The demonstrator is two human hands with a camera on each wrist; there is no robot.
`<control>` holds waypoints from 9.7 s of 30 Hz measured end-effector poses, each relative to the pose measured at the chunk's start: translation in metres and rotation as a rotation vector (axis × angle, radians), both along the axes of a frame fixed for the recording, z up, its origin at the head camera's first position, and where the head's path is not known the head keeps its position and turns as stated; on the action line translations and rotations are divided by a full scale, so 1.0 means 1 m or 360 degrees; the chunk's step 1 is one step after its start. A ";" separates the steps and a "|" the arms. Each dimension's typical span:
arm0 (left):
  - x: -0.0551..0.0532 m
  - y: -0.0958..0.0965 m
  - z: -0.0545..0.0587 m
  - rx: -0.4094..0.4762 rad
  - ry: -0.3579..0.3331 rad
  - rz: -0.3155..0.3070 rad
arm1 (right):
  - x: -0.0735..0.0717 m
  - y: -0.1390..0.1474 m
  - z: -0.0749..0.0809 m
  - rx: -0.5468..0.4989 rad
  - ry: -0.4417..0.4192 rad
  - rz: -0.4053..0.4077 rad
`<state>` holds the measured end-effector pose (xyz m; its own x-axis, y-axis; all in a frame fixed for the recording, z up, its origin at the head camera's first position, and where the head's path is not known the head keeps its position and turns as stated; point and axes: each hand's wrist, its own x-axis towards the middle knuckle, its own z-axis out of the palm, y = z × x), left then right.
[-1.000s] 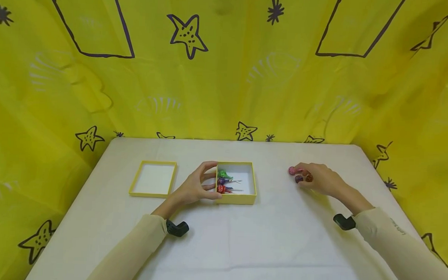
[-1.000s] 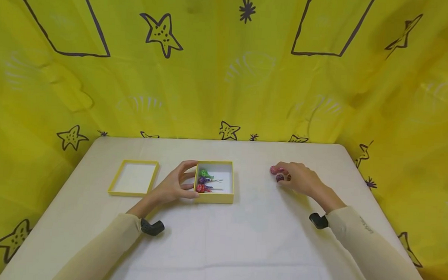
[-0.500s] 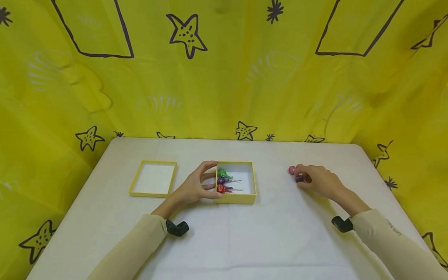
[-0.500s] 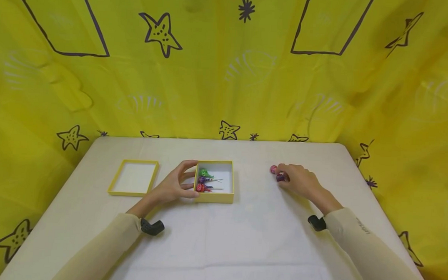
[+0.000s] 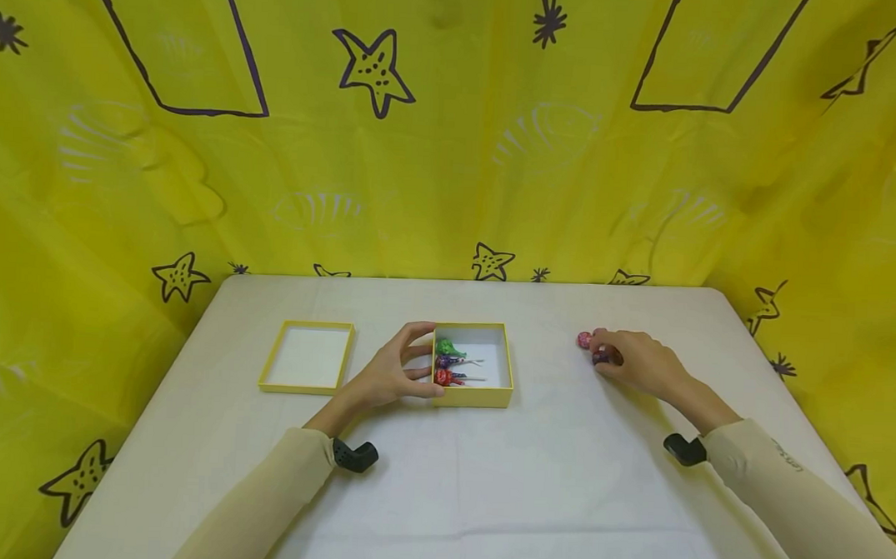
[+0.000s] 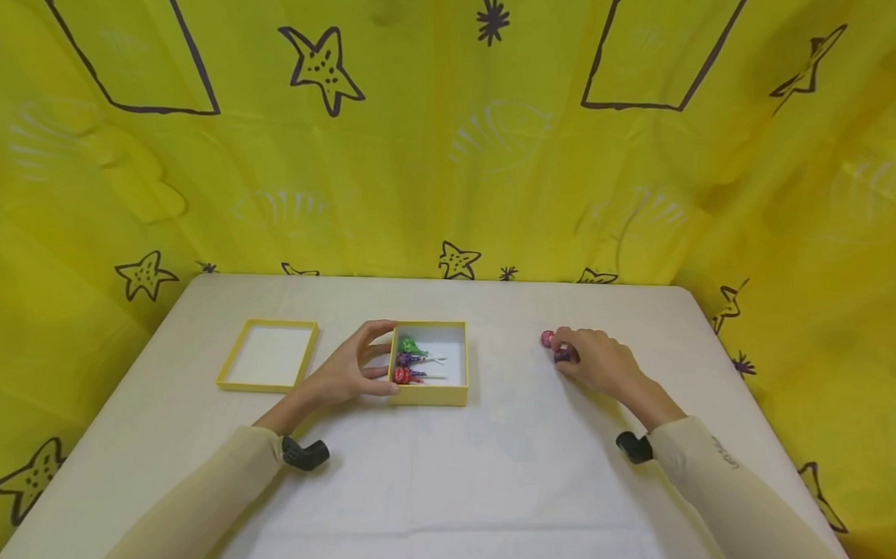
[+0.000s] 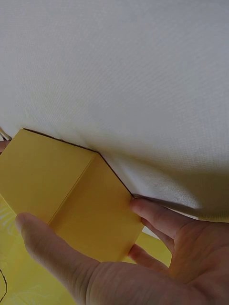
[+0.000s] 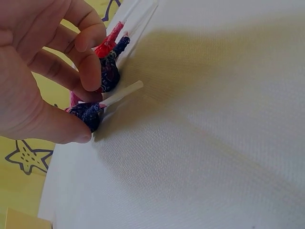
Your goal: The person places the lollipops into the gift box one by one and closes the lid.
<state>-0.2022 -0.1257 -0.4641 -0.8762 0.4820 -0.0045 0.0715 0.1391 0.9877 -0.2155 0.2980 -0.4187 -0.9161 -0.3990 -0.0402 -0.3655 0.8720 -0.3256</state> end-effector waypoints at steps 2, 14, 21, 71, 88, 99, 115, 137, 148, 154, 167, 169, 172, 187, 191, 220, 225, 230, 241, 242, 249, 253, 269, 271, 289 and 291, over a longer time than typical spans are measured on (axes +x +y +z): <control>0.000 0.000 0.000 0.0008 -0.0011 0.0003 | 0.000 0.000 0.000 -0.0003 0.0004 -0.0001; 0.001 0.000 0.001 0.0027 -0.0002 0.0002 | 0.001 -0.001 0.006 -0.0004 -0.0015 0.0026; 0.001 0.000 0.000 0.0036 0.0002 -0.0013 | 0.002 -0.005 0.018 -0.0072 0.0001 0.0118; 0.003 0.001 0.001 0.0068 -0.0009 -0.0012 | -0.021 -0.119 0.098 -0.0423 -0.0084 0.0558; 0.000 0.000 -0.001 0.0042 -0.0027 -0.0006 | -0.025 -0.164 0.070 -0.0496 -0.0205 0.0743; 0.000 -0.001 -0.002 0.0057 -0.0013 -0.0029 | -0.025 -0.177 0.044 -0.0564 -0.0270 0.0774; -0.002 -0.001 -0.004 0.0114 0.0000 -0.0042 | -0.027 -0.189 0.015 -0.0564 -0.0315 0.0802; -0.003 -0.001 -0.001 0.0080 0.0004 -0.0042 | -0.027 -0.195 0.006 -0.0548 -0.0349 0.0729; 0.000 0.000 -0.001 0.0094 -0.0006 -0.0040 | -0.026 -0.196 0.003 -0.0552 -0.0313 0.0734; 0.000 0.000 -0.001 0.0099 -0.0001 -0.0040 | -0.025 -0.196 0.002 -0.0571 -0.0319 0.0731; 0.001 0.000 0.001 0.0100 0.0007 -0.0048 | -0.025 -0.195 0.007 -0.0561 -0.0362 0.0727; 0.001 0.001 0.001 0.0094 0.0004 -0.0038 | -0.026 -0.193 0.009 -0.0549 -0.0358 0.0729; 0.001 0.001 0.001 0.0091 -0.0005 -0.0025 | -0.026 -0.192 0.013 -0.0533 -0.0353 0.0738; 0.002 0.000 -0.001 0.0091 0.0005 -0.0028 | -0.024 -0.181 0.028 -0.0502 -0.0317 0.0812; 0.002 0.001 -0.001 0.0065 0.0001 -0.0023 | -0.022 -0.175 0.034 -0.0500 -0.0250 0.0831; 0.000 0.000 -0.001 0.0072 -0.0011 -0.0016 | -0.018 -0.071 0.065 -0.0321 0.0049 0.0495; 0.000 0.001 0.000 0.0098 -0.0022 -0.0013 | -0.015 -0.050 0.064 -0.0317 0.0068 0.0428; 0.000 0.000 0.000 0.0070 -0.0023 -0.0011 | -0.011 -0.035 0.064 -0.0321 -0.0005 0.0306; 0.001 0.000 0.002 0.0086 -0.0027 -0.0010 | -0.009 -0.004 0.043 -0.0279 0.0073 0.0268; 0.001 0.000 0.002 0.0084 -0.0023 -0.0011 | -0.008 0.000 0.039 -0.0279 0.0100 0.0281; 0.002 -0.001 0.003 0.0038 0.0000 -0.0005 | -0.004 0.024 0.015 -0.0204 0.0185 0.0280; 0.002 -0.001 0.002 0.0037 0.0005 -0.0001 | -0.001 0.034 0.006 -0.0186 0.0164 0.0239; 0.002 0.000 0.002 0.0043 -0.0012 0.0017 | 0.003 0.046 -0.015 -0.0175 0.0093 0.0055; 0.002 0.000 0.002 0.0040 -0.0012 0.0020 | 0.003 0.046 -0.016 -0.0174 0.0097 0.0051; 0.001 0.000 0.003 0.0039 -0.0024 0.0017 | 0.005 0.043 -0.016 -0.0189 0.0069 -0.0029; 0.002 0.000 0.003 0.0036 -0.0024 0.0014 | 0.005 0.044 -0.017 -0.0189 0.0069 -0.0027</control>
<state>-0.2006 -0.1253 -0.4609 -0.8802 0.4746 -0.0070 0.0552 0.1170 0.9916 -0.2110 0.3416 -0.4352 -0.9226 -0.3830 0.0461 -0.3670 0.8345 -0.4110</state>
